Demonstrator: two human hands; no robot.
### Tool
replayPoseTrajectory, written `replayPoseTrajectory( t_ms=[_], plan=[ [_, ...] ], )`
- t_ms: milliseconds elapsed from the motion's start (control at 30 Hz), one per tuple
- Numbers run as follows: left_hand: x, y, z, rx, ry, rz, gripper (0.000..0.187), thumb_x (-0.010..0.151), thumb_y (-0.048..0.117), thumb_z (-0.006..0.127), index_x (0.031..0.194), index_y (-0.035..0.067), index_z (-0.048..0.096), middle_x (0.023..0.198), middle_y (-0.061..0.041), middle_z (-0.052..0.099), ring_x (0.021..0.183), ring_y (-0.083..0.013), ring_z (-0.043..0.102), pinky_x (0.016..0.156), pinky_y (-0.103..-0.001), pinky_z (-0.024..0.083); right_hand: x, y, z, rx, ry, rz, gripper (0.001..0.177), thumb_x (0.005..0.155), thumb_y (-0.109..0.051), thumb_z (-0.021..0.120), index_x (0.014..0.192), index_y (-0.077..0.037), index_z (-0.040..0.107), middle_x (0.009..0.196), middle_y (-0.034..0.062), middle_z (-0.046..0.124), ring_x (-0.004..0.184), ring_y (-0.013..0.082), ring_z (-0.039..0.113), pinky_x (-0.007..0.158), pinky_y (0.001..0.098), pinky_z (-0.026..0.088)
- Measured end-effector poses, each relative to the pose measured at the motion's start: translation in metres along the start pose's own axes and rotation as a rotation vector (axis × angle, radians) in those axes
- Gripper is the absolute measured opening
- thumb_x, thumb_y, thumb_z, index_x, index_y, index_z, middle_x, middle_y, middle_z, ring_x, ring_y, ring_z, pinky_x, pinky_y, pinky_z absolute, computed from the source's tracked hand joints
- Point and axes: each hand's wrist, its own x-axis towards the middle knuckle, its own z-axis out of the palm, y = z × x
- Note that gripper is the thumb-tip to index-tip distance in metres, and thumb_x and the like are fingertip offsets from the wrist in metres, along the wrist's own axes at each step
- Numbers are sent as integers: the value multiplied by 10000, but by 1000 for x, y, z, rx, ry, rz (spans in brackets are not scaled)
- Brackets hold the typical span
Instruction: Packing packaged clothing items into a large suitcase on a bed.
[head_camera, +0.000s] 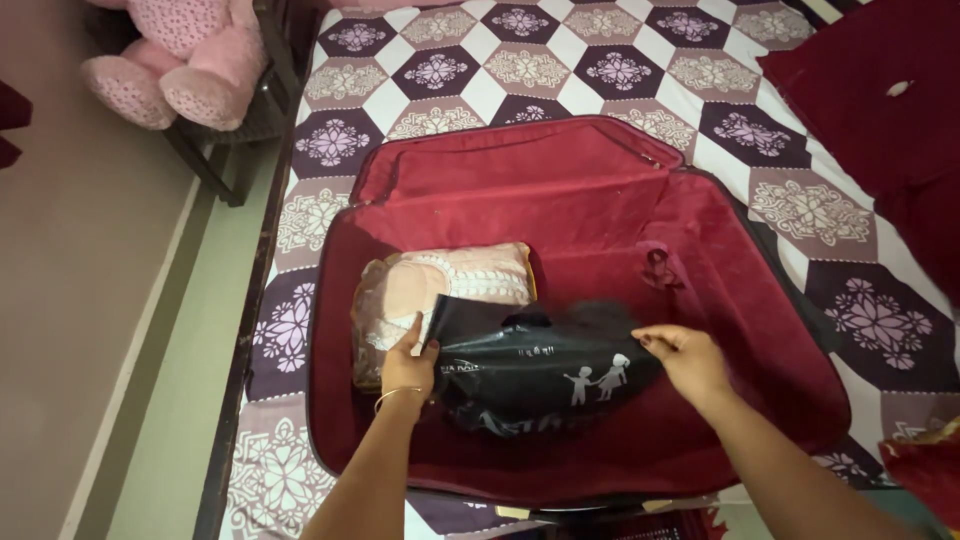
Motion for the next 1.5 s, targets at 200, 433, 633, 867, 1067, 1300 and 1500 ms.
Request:
replayPoseTrajectory(
  t_ms=[200,433,633,867,1067,1300,1500],
  plan=[
    [-23,50,-33,-61,-104,-201,658,975,222,640,1552,418,392,1152,-100,737,790,-214,692,722,-368,569,-6,-9,-17,447,-92,281,288,942,-72,609,1171,-92,783,1000,-32,732,884,56,660,845,261,549],
    [-25,71,-59,-412,-267,-261,701,1011,-35,454,1536,429,421,1085,-118,688,559,-145,608,609,-348,608,-7,8,-22,497,-148,212,457,882,144,523,1194,-31,807,949,8,631,871,114,596,870,277,502],
    [-15,35,-52,-386,-408,-143,781,888,-207,387,1426,322,590,1176,-58,715,595,-117,665,635,-297,625,-12,-6,-23,425,-137,181,406,831,165,564,1120,-12,788,974,65,781,894,143,704,879,258,536],
    [-25,51,-53,-279,-389,171,654,825,-220,461,1264,173,745,1170,-14,663,702,-72,700,581,-274,629,-9,2,-17,416,-98,182,361,839,138,636,1114,-25,803,931,58,771,848,145,686,841,260,536],
    [-12,15,-48,-342,-435,-73,416,881,-47,664,1234,155,750,1192,-77,657,682,-154,614,548,-334,627,-7,20,-11,270,-84,164,403,803,125,685,1105,-94,838,938,72,789,887,170,701,851,278,543],
    [-12,10,-50,30,-348,150,379,794,-73,660,1039,148,845,1182,-32,740,735,-172,757,642,-314,661,3,32,-7,83,-122,-87,301,720,88,735,952,-53,864,1190,55,762,1082,153,698,895,296,561],
    [-14,-8,-42,154,-235,67,308,819,-36,671,1002,144,841,1339,20,697,842,-162,796,765,-264,609,7,52,11,215,-72,140,172,869,8,713,990,-30,829,1178,90,825,1044,220,771,951,305,560]
  ],
)
